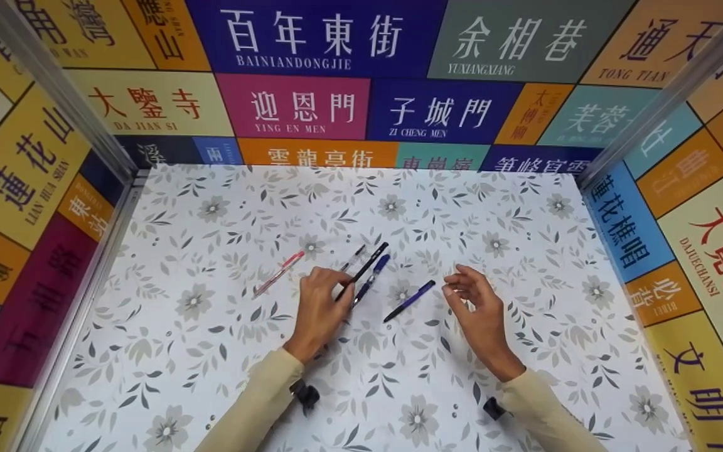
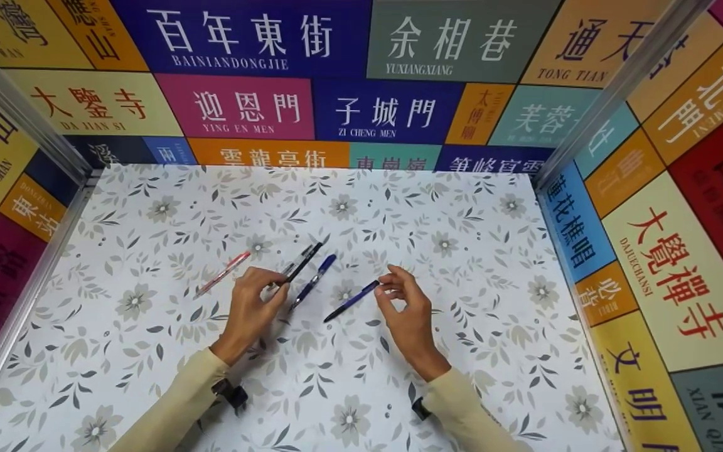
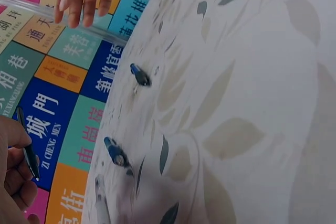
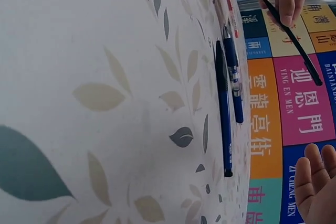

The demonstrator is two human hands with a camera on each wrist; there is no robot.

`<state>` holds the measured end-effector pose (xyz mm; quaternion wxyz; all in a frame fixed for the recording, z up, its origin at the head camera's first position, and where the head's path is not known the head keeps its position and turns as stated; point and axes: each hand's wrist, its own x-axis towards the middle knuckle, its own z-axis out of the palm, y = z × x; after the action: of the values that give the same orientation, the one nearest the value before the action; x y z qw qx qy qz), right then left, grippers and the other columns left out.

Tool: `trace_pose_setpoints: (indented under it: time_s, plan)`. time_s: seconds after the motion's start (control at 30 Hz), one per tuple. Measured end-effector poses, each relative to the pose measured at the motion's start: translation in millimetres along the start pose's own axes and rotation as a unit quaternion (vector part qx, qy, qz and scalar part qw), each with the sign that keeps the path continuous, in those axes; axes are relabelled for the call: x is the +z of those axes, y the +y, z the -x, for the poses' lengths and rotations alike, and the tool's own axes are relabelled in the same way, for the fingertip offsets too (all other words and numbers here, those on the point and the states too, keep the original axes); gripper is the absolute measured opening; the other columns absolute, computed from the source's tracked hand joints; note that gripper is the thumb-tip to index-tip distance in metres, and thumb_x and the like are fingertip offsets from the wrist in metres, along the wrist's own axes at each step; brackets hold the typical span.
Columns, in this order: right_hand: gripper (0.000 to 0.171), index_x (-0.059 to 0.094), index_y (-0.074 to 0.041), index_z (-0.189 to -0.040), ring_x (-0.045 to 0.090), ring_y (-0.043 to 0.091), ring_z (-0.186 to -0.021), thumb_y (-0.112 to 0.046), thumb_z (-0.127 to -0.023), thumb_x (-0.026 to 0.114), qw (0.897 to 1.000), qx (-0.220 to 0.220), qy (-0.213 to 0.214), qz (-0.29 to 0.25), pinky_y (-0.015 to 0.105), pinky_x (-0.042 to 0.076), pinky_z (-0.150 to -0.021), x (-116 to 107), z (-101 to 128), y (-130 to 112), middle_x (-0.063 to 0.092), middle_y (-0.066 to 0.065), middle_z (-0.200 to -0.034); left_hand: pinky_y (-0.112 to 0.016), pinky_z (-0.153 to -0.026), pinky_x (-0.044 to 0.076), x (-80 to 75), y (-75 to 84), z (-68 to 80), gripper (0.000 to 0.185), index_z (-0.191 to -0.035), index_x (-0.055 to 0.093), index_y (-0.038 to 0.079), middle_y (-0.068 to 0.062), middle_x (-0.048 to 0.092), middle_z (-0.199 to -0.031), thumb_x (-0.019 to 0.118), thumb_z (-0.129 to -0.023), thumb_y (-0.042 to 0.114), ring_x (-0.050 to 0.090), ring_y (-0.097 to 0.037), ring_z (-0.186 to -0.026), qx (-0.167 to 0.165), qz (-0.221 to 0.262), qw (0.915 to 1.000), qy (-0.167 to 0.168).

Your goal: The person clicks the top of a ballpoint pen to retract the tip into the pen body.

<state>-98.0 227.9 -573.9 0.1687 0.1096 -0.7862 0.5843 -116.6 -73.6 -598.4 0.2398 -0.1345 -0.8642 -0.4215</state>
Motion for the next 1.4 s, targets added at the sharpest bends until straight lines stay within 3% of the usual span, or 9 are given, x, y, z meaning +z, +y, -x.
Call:
trace_pose_setpoints:
  time_s: [0.27,0.7,1.03,1.4]
  plan:
    - [0.05,0.061,0.001,-0.147,0.072,0.02,-0.106,0.01,-0.099,0.074,0.999,-0.03,-0.022,-0.019,0.023,0.056,-0.092,2.8,0.3,-5.1,0.074,0.02,-0.122,-0.045,-0.083,0.043,6.4,18.5,4.8,0.004,-0.097,0.081,0.012,0.002,0.077,-0.094,0.083,-0.094,0.009,0.066,-0.022,-0.095,0.018,0.027,0.9994,-0.006]
    - [0.053,0.059,0.003,-0.149,0.074,0.024,-0.108,0.015,-0.099,0.07,0.995,-0.059,-0.05,-0.058,0.027,0.057,-0.097,14.8,-0.8,-27.9,0.072,0.024,-0.123,-0.044,-0.087,0.044,8.5,42.4,10.5,0.004,-0.098,0.082,0.011,0.002,0.076,-0.094,0.082,-0.097,0.015,0.067,-0.021,-0.097,0.048,0.064,0.9968,-0.01]
    - [0.053,0.054,0.004,-0.152,0.076,0.026,-0.109,0.014,-0.102,0.067,0.991,-0.045,-0.068,-0.101,0.031,0.061,-0.094,20.9,0.3,-46.5,0.069,0.027,-0.124,-0.04,-0.086,0.044,5.9,59.3,12.8,0.005,-0.1,0.083,0.012,0.005,0.075,-0.095,0.081,-0.1,0.017,0.065,-0.017,-0.098,0.027,0.096,0.9949,-0.017]
    - [0.059,0.046,0.007,-0.158,0.076,0.031,-0.106,0.016,-0.102,0.063,0.985,-0.04,-0.07,-0.153,0.042,0.065,-0.087,29.3,1.3,-55.7,0.064,0.033,-0.122,-0.04,-0.084,0.044,3.6,73.2,14.2,0.006,-0.102,0.083,0.015,0.008,0.075,-0.097,0.079,-0.102,0.019,0.064,-0.015,-0.096,0.037,0.119,0.9922,-0.014]
